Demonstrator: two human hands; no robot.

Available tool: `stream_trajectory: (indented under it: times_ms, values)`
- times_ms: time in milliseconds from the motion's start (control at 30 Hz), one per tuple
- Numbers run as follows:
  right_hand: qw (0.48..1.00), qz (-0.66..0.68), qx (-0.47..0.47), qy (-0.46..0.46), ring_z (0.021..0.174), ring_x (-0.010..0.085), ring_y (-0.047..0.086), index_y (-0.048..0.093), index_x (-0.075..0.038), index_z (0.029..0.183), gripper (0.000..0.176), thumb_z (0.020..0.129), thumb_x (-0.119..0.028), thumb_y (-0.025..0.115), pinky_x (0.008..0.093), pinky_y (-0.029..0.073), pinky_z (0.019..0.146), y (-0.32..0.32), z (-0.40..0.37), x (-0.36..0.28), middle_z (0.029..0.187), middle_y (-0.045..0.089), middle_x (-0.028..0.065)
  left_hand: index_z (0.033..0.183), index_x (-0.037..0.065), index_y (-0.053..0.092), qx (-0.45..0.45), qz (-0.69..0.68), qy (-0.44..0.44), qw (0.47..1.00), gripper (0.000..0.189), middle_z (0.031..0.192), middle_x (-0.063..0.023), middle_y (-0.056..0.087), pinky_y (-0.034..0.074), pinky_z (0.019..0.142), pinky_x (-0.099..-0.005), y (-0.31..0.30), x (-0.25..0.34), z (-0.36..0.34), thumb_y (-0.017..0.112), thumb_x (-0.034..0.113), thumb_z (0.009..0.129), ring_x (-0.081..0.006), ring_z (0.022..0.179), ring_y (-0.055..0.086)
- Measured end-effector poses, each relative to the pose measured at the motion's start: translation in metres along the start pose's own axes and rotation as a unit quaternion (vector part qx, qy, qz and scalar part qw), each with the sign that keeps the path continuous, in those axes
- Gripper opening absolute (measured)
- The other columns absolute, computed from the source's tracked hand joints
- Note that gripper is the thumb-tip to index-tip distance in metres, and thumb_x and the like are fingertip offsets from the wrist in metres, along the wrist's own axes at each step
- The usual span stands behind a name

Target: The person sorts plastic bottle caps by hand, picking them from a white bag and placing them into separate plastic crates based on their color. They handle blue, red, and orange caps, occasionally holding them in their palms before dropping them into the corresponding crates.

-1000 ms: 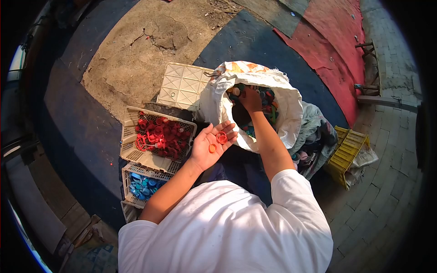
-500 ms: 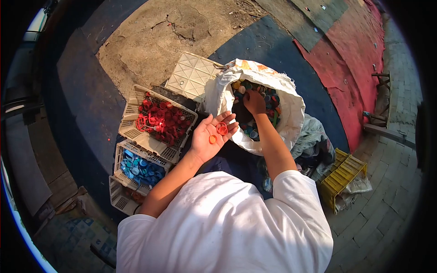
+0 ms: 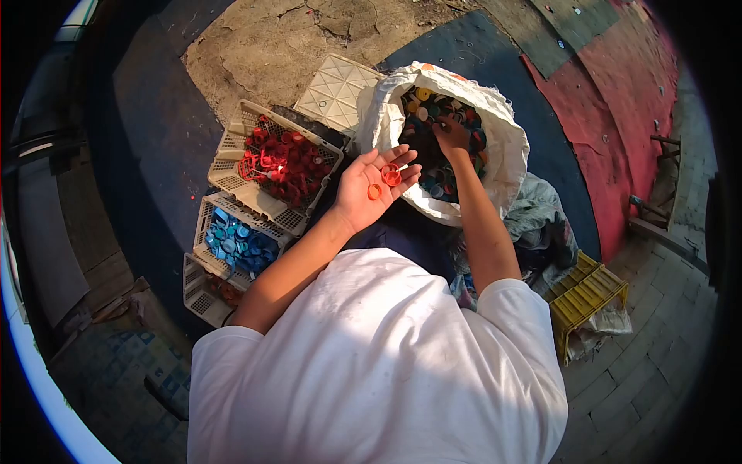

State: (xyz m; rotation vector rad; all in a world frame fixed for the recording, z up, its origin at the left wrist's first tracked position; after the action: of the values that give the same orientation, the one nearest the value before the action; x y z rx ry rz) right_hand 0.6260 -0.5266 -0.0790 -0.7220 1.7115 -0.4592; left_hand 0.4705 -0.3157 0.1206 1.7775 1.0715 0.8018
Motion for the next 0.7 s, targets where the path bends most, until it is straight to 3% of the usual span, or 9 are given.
stream_trajectory:
  times_ms: [33,67,133,233,433,567,700]
  values:
    - [0.999,0.040,-0.022,0.030,0.085,0.0218,0.073,0.066,-0.005,0.123,0.039,0.087,-0.018,0.074,0.0337,0.057,0.074,-0.010,-0.007,-0.006,0.091,0.073,0.0086,0.137,-0.003,0.051,-0.002,-0.001,0.000,1.000,0.049,0.138,-0.0171,0.058,0.041,0.116,-0.0455,0.002,-0.001,0.001,0.042,0.033,0.106,-0.0338,0.128,0.056]
    - [0.979,0.187,-0.022,0.072,0.086,0.0241,0.073,0.066,-0.003,0.119,0.036,0.086,-0.015,0.074,0.0345,0.058,0.075,-0.019,-0.018,-0.012,0.094,0.073,0.0104,0.137,-0.003,0.052,-0.001,0.003,0.001,1.000,0.048,0.137,-0.0171,0.059,0.041,0.116,-0.0457,0.002,-0.003,0.003,0.041,0.033,0.106,-0.0337,0.127,0.056]
    - [0.872,0.467,-0.020,0.144,0.089,0.0286,0.073,0.066,0.001,0.111,0.029,0.085,-0.009,0.075,0.0361,0.059,0.078,-0.042,-0.057,-0.042,0.101,0.072,0.0141,0.136,-0.003,0.052,-0.004,0.012,0.004,1.000,0.047,0.136,-0.0170,0.060,0.042,0.115,-0.0460,0.004,-0.005,0.010,0.041,0.032,0.106,-0.0336,0.126,0.056]
    - [0.822,0.550,-0.015,0.150,0.094,0.0273,0.073,0.062,0.004,0.111,0.026,0.088,-0.002,0.073,0.0309,0.060,0.079,-0.066,-0.095,-0.060,0.103,0.069,0.0124,0.135,-0.002,0.053,-0.011,0.017,-0.003,1.000,0.046,0.133,-0.0170,0.062,0.042,0.115,-0.0464,0.007,-0.008,0.027,0.040,0.031,0.106,-0.0330,0.125,0.058]
    - [0.747,0.655,0.000,0.115,0.095,0.0266,0.072,0.060,0.003,0.111,0.025,0.091,-0.004,0.072,0.0292,0.059,0.084,-0.100,-0.138,-0.085,0.104,0.070,0.0134,0.129,-0.001,0.056,0.005,0.014,-0.031,0.999,0.040,0.126,-0.0163,0.064,0.044,0.113,-0.0469,0.015,-0.019,0.056,0.039,0.027,0.106,-0.0316,0.122,0.060]
    - [0.741,0.661,0.053,0.103,0.099,0.0230,0.071,0.064,0.005,0.114,0.025,0.092,-0.006,0.072,0.0297,0.059,0.087,-0.117,-0.153,-0.106,0.108,0.071,0.0150,0.127,-0.002,0.057,0.013,0.016,-0.051,0.998,0.039,0.126,-0.0168,0.064,0.043,0.114,-0.0474,0.019,-0.030,0.067,0.039,0.025,0.106,-0.0323,0.122,0.060]
    - [0.775,0.620,0.110,0.054,0.100,0.0159,0.069,0.068,0.007,0.115,0.028,0.091,-0.006,0.075,0.0277,0.057,0.089,-0.126,-0.163,-0.128,0.110,0.071,0.0124,0.127,-0.003,0.056,0.013,0.022,-0.065,0.998,0.038,0.130,-0.0188,0.063,0.041,0.116,-0.0482,0.027,-0.035,0.076,0.037,0.024,0.106,-0.0340,0.127,0.058]
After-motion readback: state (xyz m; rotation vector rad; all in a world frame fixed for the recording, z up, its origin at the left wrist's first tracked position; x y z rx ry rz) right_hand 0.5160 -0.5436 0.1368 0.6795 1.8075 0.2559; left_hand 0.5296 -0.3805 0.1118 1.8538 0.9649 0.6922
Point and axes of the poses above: each hand's wrist, its own z-axis towards the middle knuckle, its own y-axis out of the palm, x = y × z, the point moved 1 cm from there along z, towards the middle knuckle
